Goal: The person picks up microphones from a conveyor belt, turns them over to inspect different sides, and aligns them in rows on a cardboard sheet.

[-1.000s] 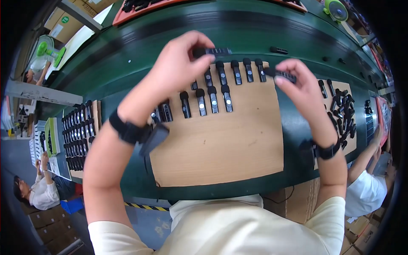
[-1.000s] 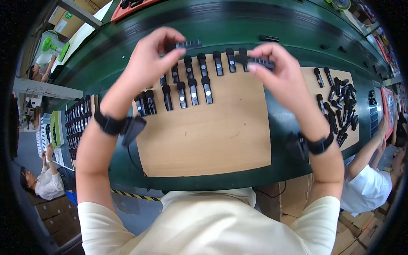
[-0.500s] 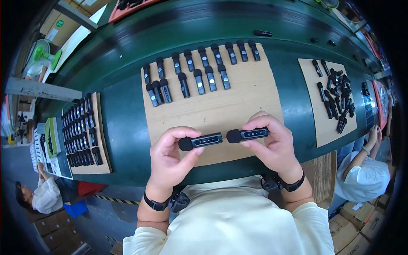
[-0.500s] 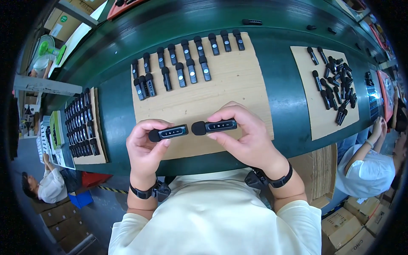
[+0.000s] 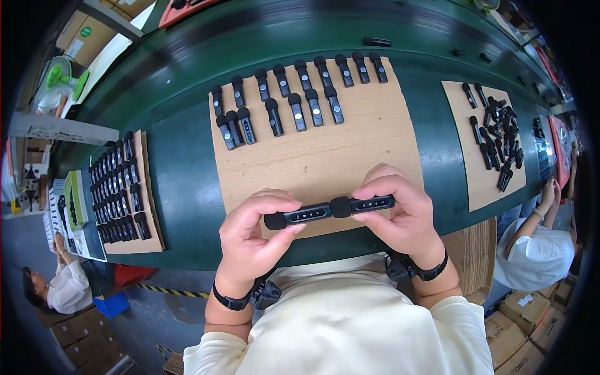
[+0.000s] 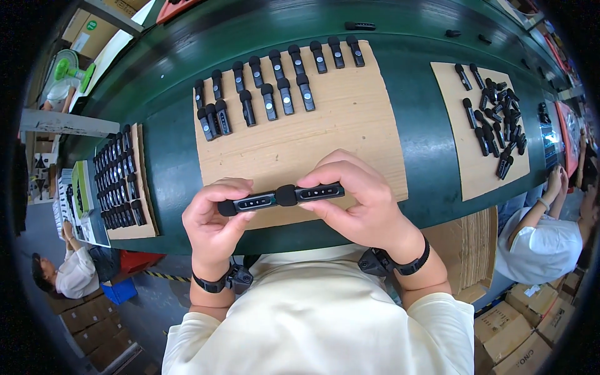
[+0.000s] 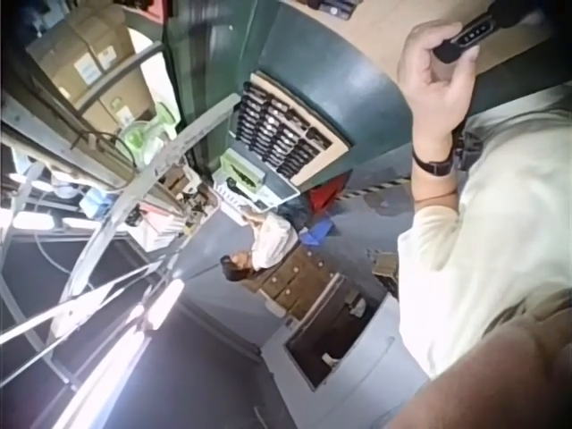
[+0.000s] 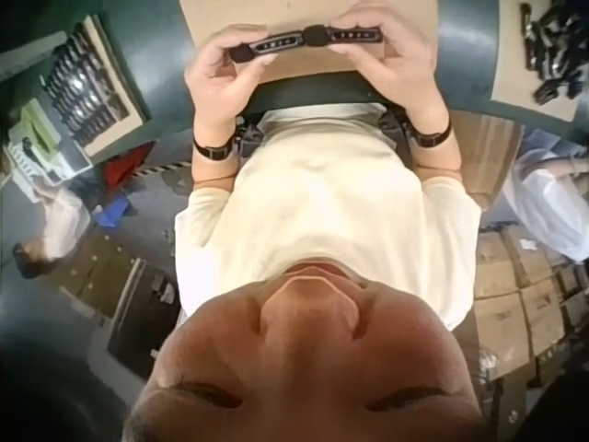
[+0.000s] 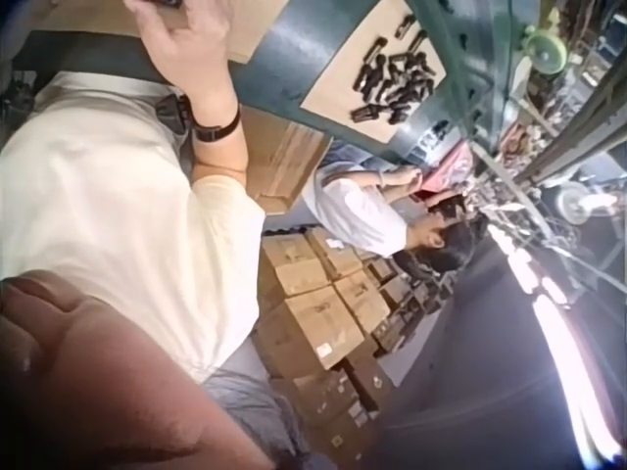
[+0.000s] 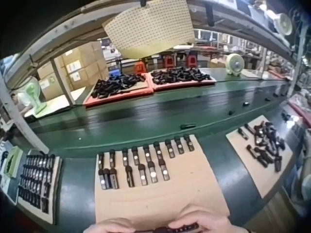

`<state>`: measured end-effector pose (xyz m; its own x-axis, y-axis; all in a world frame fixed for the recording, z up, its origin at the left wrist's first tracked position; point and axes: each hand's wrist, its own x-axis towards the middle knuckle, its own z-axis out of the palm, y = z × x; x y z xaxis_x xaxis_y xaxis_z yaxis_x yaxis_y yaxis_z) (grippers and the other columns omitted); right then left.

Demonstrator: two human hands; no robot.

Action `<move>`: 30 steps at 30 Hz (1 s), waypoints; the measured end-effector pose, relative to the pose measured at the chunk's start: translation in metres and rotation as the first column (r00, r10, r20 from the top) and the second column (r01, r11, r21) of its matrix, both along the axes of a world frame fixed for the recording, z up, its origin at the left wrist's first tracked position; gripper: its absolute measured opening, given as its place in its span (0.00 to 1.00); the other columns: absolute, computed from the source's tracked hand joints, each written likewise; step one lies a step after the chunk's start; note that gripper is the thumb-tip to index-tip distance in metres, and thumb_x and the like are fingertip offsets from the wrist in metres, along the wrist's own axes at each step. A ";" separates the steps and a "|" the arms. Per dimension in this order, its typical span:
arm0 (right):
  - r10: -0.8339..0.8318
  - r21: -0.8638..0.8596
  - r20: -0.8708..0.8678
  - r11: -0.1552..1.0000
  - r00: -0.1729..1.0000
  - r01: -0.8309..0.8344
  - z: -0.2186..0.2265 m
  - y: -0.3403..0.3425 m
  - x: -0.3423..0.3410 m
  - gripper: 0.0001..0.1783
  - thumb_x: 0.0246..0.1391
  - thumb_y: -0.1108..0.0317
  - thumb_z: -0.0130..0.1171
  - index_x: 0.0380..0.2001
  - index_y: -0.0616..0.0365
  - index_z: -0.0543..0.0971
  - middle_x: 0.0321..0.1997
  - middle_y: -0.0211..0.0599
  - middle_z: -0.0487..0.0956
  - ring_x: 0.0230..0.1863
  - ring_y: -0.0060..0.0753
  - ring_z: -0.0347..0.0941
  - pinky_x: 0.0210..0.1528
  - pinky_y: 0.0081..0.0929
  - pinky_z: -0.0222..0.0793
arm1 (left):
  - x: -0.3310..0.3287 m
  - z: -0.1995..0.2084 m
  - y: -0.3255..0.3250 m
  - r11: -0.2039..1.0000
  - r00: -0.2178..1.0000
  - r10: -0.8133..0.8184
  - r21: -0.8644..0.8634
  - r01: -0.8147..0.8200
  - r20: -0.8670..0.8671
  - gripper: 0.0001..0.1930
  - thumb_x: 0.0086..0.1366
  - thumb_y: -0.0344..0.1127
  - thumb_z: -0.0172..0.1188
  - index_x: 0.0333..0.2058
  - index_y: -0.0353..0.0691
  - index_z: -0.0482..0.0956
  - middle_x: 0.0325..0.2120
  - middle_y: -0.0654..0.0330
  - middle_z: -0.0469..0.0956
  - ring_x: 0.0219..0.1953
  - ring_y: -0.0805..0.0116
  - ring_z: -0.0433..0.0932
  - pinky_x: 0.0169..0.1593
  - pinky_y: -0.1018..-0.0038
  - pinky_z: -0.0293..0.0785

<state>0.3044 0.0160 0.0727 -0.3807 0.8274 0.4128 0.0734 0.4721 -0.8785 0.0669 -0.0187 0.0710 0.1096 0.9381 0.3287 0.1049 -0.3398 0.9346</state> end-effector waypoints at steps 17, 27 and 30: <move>-0.032 0.004 -0.022 0.999 0.999 0.032 -0.002 -0.002 0.002 0.15 0.42 0.81 0.68 0.37 0.63 0.80 0.33 0.38 0.78 0.35 0.34 0.74 0.36 0.26 0.68 | 0.003 0.001 0.006 0.997 0.999 -0.038 0.064 0.040 -0.025 0.13 0.50 0.21 0.70 0.36 0.32 0.80 0.33 0.54 0.82 0.39 0.60 0.81 0.54 0.57 0.74; -0.062 -0.155 -0.296 0.988 0.953 0.016 -0.008 -0.007 -0.002 0.15 0.46 0.82 0.65 0.40 0.66 0.79 0.41 0.43 0.76 0.42 0.34 0.73 0.45 0.27 0.70 | 0.005 0.003 0.012 0.992 0.973 -0.043 0.104 0.068 -0.228 0.13 0.50 0.21 0.67 0.37 0.33 0.78 0.34 0.53 0.80 0.41 0.61 0.78 0.58 0.54 0.69; -0.029 -0.131 -0.299 0.991 0.954 -0.011 -0.005 -0.005 0.004 0.15 0.48 0.82 0.64 0.42 0.67 0.78 0.43 0.43 0.76 0.44 0.34 0.73 0.46 0.27 0.70 | 0.007 0.001 0.014 0.996 0.980 -0.034 0.080 0.050 -0.195 0.13 0.49 0.19 0.64 0.36 0.33 0.78 0.36 0.54 0.79 0.42 0.61 0.77 0.63 0.53 0.63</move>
<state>0.3084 0.0106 0.0673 -0.2484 0.8841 0.3959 -0.1989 0.3535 -0.9141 0.0738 -0.0043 0.0723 0.2175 0.9011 0.3752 0.2646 -0.4244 0.8659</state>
